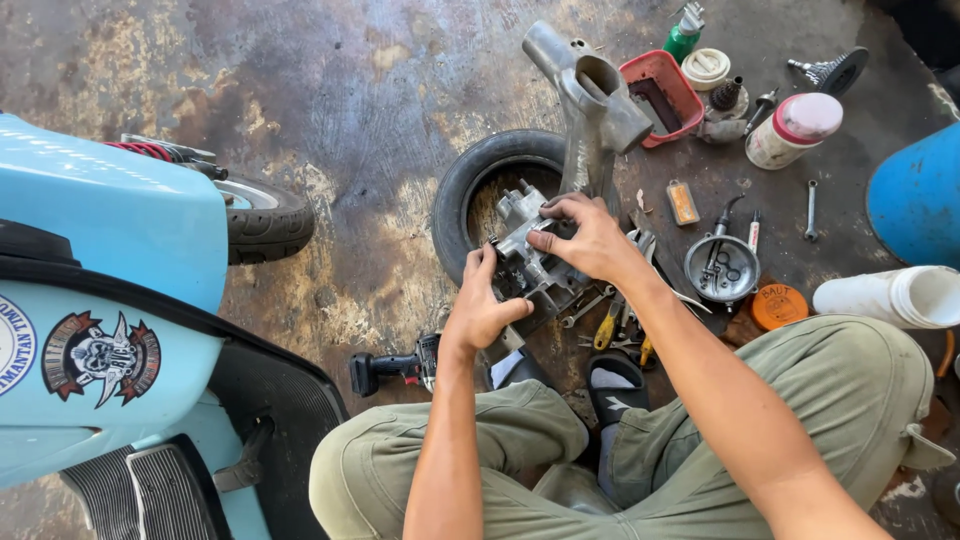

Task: Inspecting and cleaning a motorcycle engine crankcase using a cloth

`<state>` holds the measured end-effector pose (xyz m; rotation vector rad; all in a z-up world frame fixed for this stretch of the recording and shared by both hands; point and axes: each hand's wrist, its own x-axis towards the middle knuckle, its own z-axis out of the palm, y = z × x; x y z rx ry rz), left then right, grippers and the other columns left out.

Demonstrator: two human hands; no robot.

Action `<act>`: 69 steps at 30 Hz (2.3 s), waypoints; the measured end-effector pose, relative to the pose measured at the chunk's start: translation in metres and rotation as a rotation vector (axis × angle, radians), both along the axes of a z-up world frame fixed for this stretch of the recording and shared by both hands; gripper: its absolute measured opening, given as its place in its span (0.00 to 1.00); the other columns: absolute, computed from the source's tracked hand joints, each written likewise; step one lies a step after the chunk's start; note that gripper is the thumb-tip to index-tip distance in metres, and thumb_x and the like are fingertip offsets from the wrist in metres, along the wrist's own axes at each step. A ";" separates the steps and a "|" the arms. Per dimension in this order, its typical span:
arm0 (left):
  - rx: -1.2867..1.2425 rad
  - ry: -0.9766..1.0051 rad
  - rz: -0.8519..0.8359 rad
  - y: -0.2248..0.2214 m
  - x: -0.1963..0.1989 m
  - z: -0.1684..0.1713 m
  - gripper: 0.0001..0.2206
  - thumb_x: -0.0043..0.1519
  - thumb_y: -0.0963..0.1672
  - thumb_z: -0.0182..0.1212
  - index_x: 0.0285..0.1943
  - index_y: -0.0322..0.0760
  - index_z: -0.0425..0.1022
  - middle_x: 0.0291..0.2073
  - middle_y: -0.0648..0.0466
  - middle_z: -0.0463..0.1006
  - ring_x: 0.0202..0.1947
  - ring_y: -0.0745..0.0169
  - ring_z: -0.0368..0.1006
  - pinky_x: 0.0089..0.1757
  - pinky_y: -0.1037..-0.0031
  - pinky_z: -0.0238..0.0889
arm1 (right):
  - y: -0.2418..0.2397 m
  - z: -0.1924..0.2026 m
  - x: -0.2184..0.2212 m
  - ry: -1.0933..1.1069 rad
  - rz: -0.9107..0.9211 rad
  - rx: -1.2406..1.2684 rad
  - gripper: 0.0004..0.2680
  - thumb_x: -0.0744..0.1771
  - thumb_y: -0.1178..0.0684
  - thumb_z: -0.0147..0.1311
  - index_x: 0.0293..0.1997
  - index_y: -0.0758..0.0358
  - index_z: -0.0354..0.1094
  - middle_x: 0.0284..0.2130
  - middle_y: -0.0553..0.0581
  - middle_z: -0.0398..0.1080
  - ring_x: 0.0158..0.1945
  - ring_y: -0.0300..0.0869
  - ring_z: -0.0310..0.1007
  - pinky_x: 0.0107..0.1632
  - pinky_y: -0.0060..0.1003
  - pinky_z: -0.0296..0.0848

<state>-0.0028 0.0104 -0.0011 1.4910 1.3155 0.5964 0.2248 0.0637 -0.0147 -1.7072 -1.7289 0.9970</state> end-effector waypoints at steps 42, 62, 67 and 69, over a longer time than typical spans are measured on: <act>-0.018 -0.004 -0.005 0.001 0.000 -0.001 0.56 0.37 0.54 0.69 0.76 0.24 0.49 0.66 0.39 0.59 0.70 0.36 0.55 0.62 0.51 0.55 | 0.006 0.008 0.026 -0.146 0.196 0.392 0.06 0.66 0.45 0.62 0.40 0.50 0.77 0.33 0.52 0.76 0.45 0.53 0.78 0.43 0.46 0.76; -0.007 -0.004 -0.007 -0.002 -0.001 -0.010 0.57 0.36 0.53 0.69 0.77 0.24 0.48 0.65 0.38 0.59 0.68 0.35 0.57 0.61 0.51 0.56 | -0.067 0.005 0.051 -0.462 0.123 0.619 0.16 0.69 0.42 0.47 0.58 0.54 0.73 0.52 0.54 0.75 0.53 0.49 0.72 0.49 0.43 0.68; 0.008 0.003 -0.005 -0.002 0.000 -0.011 0.56 0.37 0.53 0.69 0.76 0.23 0.49 0.65 0.38 0.60 0.68 0.35 0.57 0.61 0.51 0.57 | -0.053 0.017 0.048 -0.343 -0.003 0.632 0.11 0.66 0.53 0.50 0.53 0.57 0.74 0.40 0.59 0.78 0.46 0.54 0.75 0.46 0.44 0.72; 0.001 -0.009 -0.003 -0.003 0.001 -0.006 0.56 0.37 0.53 0.68 0.76 0.23 0.49 0.64 0.38 0.60 0.66 0.34 0.58 0.59 0.50 0.58 | -0.049 0.034 0.040 -0.422 0.137 0.485 0.17 0.67 0.55 0.43 0.62 0.52 0.71 0.48 0.56 0.76 0.52 0.49 0.70 0.53 0.44 0.65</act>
